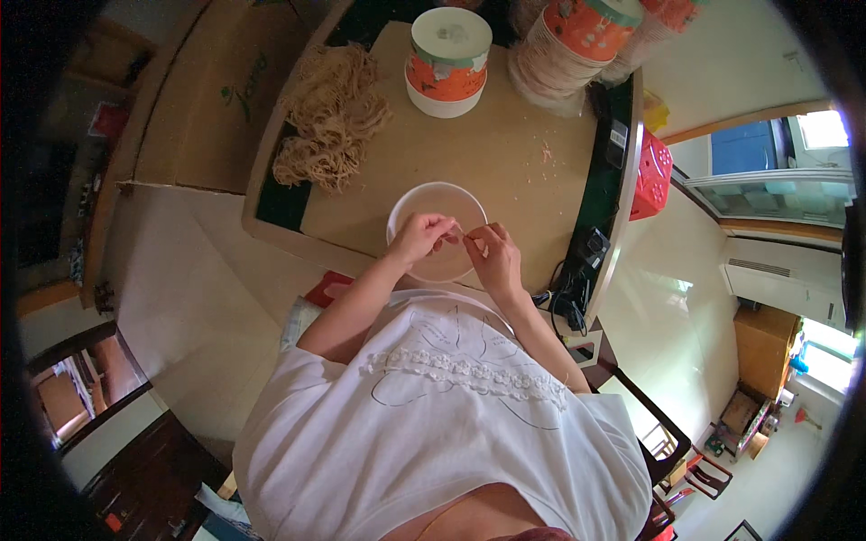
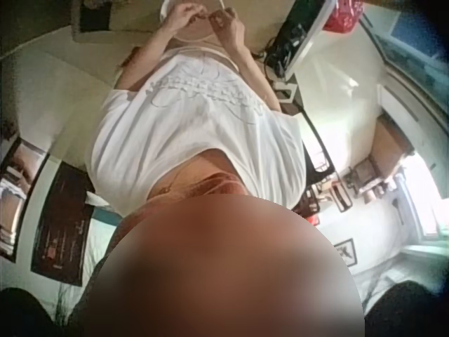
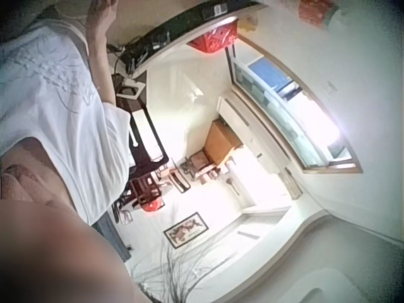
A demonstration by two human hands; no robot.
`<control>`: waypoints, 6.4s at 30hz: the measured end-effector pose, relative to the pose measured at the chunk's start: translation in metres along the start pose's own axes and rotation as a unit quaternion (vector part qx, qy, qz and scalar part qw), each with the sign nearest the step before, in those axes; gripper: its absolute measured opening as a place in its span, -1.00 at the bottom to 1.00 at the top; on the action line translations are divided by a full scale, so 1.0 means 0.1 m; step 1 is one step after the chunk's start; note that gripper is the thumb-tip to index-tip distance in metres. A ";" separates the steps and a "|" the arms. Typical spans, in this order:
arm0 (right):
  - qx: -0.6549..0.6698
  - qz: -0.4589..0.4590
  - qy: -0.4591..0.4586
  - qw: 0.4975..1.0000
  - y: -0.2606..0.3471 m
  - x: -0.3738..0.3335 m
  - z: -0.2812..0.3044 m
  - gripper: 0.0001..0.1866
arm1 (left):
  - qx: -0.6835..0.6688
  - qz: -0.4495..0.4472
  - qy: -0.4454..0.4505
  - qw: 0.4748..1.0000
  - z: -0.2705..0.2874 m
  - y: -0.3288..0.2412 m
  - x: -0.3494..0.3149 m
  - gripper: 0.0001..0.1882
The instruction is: Manually stringing paper bowls for manufacturing or packaging.
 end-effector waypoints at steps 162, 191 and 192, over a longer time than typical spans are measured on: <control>0.675 -0.209 0.180 0.684 -0.04 0.23 0.22 -0.76 | 0.365 -0.582 0.172 0.707 -0.99 -1.35 -1.34 -0.90; 0.324 -0.051 0.212 0.921 0.04 0.10 0.42 -0.70 | 0.258 -0.394 -0.033 0.882 -0.53 -1.14 -0.45 -0.94; 0.280 -0.044 0.197 0.939 -0.01 0.11 0.42 -0.72 | 0.256 -0.383 -0.026 0.887 -0.52 -1.12 -0.44 -0.89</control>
Point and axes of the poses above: each hand's wrist, its own x-axis towards the middle knuckle, its own z-axis out of the back of the hand, y = z × x, the point moved 7 cm from there along x, towards the middle knuckle, and after that the axes turned 4 degrees about -z, right-handed, at the moved point
